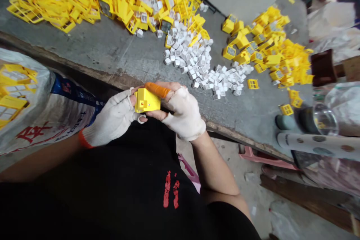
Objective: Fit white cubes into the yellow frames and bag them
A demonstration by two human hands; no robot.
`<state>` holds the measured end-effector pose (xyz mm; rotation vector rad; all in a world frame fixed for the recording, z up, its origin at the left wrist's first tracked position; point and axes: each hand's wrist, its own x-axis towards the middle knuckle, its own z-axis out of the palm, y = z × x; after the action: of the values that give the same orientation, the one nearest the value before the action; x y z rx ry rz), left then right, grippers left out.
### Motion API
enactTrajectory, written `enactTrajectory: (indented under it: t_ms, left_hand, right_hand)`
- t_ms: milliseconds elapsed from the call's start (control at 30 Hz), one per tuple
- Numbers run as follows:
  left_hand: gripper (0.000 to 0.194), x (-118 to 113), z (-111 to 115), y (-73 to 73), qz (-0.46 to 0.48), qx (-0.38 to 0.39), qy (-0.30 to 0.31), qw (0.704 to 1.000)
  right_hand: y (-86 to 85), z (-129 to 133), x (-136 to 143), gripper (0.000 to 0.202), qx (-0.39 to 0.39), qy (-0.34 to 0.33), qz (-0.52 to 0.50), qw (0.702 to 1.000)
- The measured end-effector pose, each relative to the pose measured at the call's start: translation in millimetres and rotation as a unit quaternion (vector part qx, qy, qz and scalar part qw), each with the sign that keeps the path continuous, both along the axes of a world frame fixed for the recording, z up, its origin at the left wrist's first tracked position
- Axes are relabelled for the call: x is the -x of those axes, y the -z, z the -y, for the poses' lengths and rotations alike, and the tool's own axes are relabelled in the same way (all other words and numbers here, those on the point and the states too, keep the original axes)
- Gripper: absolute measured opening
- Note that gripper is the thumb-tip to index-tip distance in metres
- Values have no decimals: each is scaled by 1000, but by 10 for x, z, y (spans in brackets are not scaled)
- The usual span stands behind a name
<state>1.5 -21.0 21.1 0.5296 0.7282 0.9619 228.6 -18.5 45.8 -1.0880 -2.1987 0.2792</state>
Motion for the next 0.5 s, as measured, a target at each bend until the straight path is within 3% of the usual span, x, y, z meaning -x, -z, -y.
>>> enactTrajectory:
  t_ms: [67,167,500]
  left_hand:
    - [27,2,-7,1,0,-4,2,1000]
    - [28,7,-9,21,16,3,4,1000]
    - [38,39,51,98,23,-42,-9,999]
  right_hand:
    - [-44,17,-18,53,6,22,8,1000]
    - [-67,32,-33,55,8,5,7,1000]
    - [12,100,1,49,4,-17,22,1000]
